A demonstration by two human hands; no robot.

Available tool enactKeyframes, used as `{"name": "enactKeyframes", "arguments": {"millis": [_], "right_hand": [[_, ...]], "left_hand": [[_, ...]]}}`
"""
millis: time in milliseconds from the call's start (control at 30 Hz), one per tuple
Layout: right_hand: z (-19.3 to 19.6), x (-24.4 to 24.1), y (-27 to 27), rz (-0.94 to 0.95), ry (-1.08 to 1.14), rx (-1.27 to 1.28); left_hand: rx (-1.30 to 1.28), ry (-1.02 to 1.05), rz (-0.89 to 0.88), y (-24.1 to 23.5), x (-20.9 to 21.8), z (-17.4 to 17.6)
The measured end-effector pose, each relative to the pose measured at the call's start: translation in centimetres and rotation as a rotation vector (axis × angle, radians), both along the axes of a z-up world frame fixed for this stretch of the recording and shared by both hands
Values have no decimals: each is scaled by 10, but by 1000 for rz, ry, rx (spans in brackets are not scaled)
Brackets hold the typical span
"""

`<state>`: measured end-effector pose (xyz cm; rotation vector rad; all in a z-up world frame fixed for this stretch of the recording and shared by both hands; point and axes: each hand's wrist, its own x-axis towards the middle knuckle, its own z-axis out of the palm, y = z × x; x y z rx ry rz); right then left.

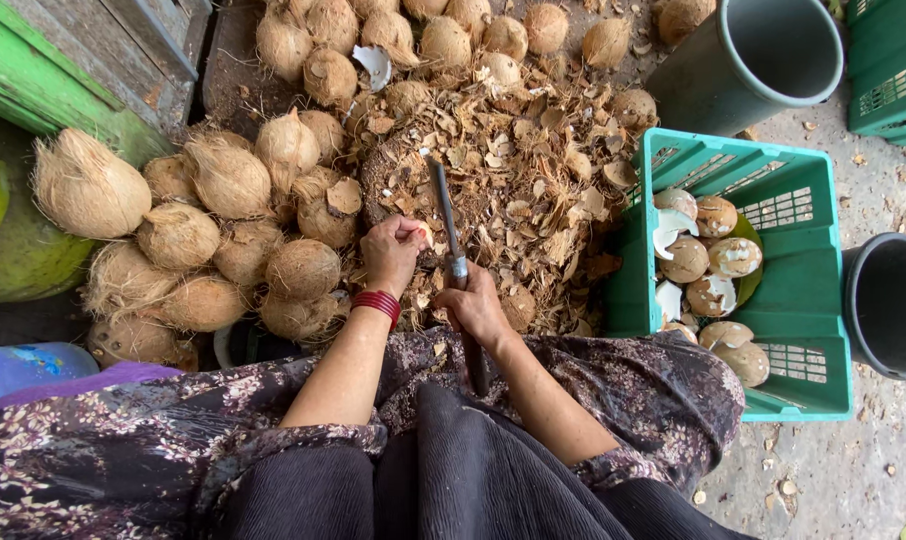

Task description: The person sits on the ground and uses a long-handled knife to peel the husk off coconuts. They rotate each coconut and strike the husk repeatedly until it is removed, then place the peeled coconut into a green crate.

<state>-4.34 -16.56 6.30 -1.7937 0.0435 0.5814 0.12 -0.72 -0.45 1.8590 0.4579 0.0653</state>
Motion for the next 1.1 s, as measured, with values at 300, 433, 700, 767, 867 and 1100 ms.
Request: {"name": "enactKeyframes", "arguments": {"millis": [300,433,700,767,867,1100], "right_hand": [[-22,-1,1,-83,344,130],[-7,7,-10,-177,508,438],[5,-4,1,-47,90,-5],[1,-4,9,-62,228,-77],[-8,-5,9,-91,332,-9],[-9,-3,-15,-258,508,319]], "left_hand": [[63,27,-21,-3,1,2],[50,-1,-17,-4,1,4],[22,9,-8,-6,-5,2],[61,38,-8,-7,2,4],[61,28,-2,-8,4,1],[81,34,-45,10,2,-6]]}}
